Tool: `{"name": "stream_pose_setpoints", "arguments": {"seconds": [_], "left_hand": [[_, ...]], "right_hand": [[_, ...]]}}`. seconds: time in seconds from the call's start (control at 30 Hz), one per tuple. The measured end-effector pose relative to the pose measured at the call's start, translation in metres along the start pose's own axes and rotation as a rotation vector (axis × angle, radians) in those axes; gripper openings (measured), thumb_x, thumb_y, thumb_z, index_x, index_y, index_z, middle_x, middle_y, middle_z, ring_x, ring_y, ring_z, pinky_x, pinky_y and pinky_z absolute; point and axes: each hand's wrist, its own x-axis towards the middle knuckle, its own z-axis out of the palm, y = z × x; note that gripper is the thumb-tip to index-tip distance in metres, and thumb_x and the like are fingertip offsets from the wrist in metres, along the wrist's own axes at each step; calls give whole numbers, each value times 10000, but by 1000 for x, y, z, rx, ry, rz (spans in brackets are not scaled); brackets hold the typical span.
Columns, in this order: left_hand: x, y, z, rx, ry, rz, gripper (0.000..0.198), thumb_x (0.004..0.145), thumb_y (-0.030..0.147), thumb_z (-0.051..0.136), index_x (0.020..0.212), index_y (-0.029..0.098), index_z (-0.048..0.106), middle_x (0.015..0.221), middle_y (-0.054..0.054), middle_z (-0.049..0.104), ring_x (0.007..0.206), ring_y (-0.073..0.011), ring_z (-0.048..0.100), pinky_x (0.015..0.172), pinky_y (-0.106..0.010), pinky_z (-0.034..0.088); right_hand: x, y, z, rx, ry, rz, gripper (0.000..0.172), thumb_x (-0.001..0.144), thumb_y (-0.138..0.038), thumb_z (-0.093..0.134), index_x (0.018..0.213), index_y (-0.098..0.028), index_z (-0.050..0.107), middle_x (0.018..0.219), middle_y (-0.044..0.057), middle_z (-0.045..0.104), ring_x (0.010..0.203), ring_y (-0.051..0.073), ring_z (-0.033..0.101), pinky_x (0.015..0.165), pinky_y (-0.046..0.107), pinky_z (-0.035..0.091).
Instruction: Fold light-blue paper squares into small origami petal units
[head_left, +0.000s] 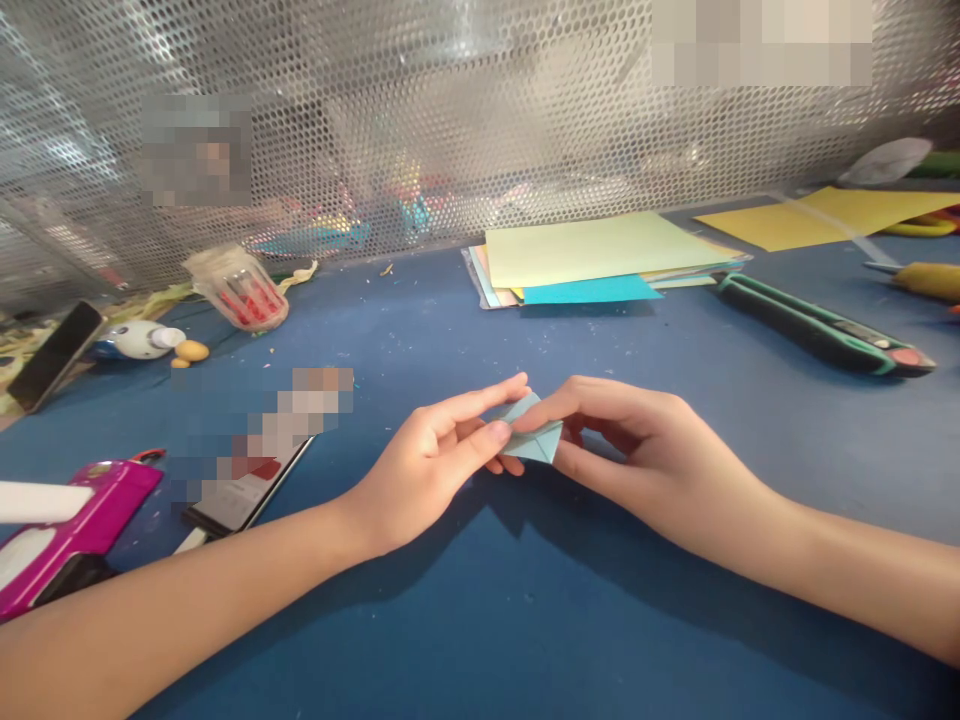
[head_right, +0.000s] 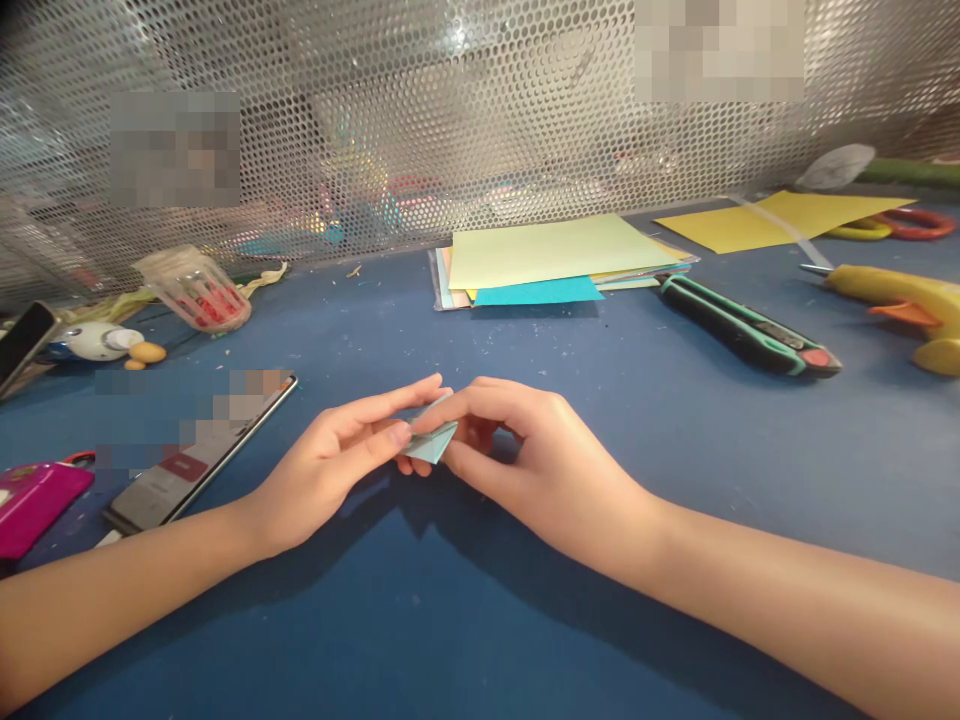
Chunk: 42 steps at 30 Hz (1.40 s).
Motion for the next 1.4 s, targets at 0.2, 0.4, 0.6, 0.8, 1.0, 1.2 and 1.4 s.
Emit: {"name": "stream_pose_setpoints", "arguments": {"seconds": [0.2,0.4,0.6,0.8,1.0,1.2,1.4], "left_hand": [[-3,2,1,-52,-70,-25,426,823,299,823,1236,250,731,1025,-10,766,834,-120,665,792,-229,541],[-3,7,5,126,10,-36,94,877,211,724,807,165,765,612,28,691,592,-83,617,614,-182,498],[-3,10,8,221,53,-44,149,869,164,667,722,162,648,533,67,587,475,-69,557,508,-175,437],[-3,10,5,168,-6,-62,134,873,202,673,747,168,640,562,57,602,502,-82,580,528,-189,438],[-3,7,2,79,-27,-87,209,929,306,629,795,156,685,548,20,622,532,-112,597,561,-220,456],[-4,9,0,-8,-74,-58,250,952,291,583,782,148,699,549,7,627,523,-105,596,560,-214,458],[-2,9,-3,-78,-120,-78,234,940,296,611,800,141,714,574,11,625,499,-99,599,537,-214,444]], "right_hand": [[1,1,-2,-109,193,-71,85,878,-284,731,800,-269,763,852,-6,627,732,120,583,629,239,470],[-2,-5,2,-13,91,50,132,906,-360,715,823,-273,770,751,-31,727,667,118,593,608,248,455],[-1,-3,4,100,144,92,177,864,-404,761,985,-274,766,813,-18,768,707,132,670,642,232,526],[-3,-2,3,38,169,35,113,885,-361,740,948,-275,776,814,-11,770,702,141,684,638,236,551],[-5,-5,1,-211,210,-185,94,901,-191,696,894,-265,754,765,-46,756,646,103,663,615,208,532],[-3,-4,-4,-250,154,-407,174,908,-89,667,916,-244,744,879,-8,792,788,114,749,705,185,572],[-3,-4,-8,-286,97,-456,227,929,-85,627,934,-269,761,914,17,797,758,148,762,683,216,608]]}}
